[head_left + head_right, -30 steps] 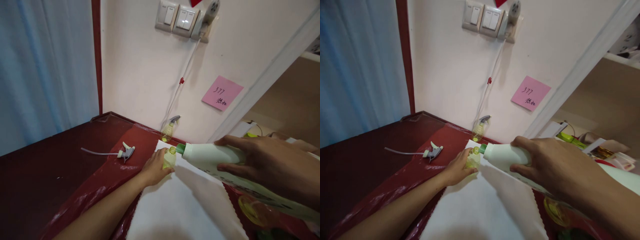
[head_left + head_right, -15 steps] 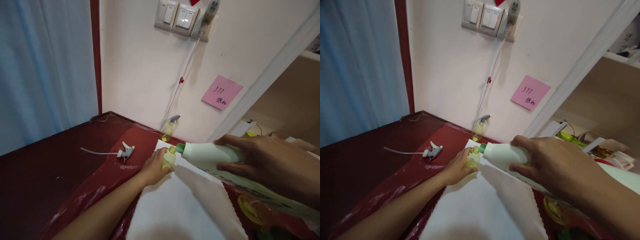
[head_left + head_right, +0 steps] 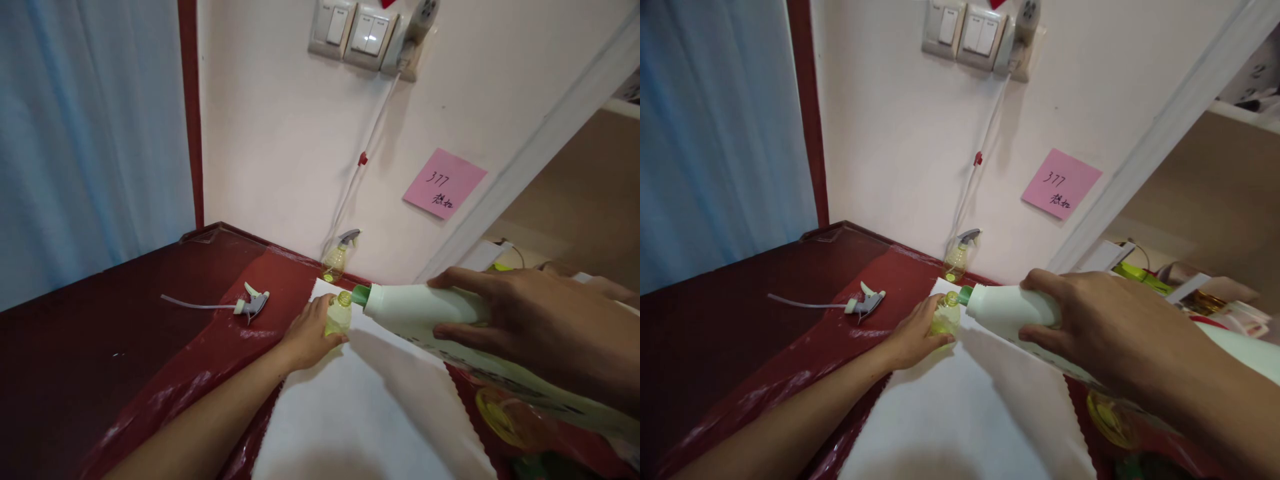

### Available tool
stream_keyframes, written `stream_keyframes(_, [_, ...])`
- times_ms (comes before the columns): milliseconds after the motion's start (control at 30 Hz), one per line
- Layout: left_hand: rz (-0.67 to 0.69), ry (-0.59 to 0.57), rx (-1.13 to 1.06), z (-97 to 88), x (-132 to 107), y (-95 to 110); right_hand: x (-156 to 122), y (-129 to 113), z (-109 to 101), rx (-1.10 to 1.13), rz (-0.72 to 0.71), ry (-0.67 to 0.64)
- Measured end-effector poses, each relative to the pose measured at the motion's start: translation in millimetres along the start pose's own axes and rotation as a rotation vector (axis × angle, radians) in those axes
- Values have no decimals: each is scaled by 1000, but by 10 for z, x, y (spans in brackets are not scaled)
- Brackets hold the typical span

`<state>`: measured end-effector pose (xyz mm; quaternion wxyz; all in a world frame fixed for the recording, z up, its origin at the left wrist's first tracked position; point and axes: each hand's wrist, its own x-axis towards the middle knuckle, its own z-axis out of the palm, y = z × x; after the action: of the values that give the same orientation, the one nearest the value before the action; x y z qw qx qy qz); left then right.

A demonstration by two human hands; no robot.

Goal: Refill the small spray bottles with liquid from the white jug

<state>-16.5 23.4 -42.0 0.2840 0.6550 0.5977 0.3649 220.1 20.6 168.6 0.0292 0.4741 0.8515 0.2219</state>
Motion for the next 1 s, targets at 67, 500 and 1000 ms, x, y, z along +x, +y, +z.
stream_keyframes(67, [1, 1, 0, 2, 2, -5, 0, 10, 11, -7, 3, -1])
stream_keyframes(500, [-1, -11, 17, -3, -2, 6, 26, -7, -6, -8, 44, -52])
stream_keyframes(1000, [9, -8, 21, 4, -2, -9, 26, -55, -65, -44, 71, -113])
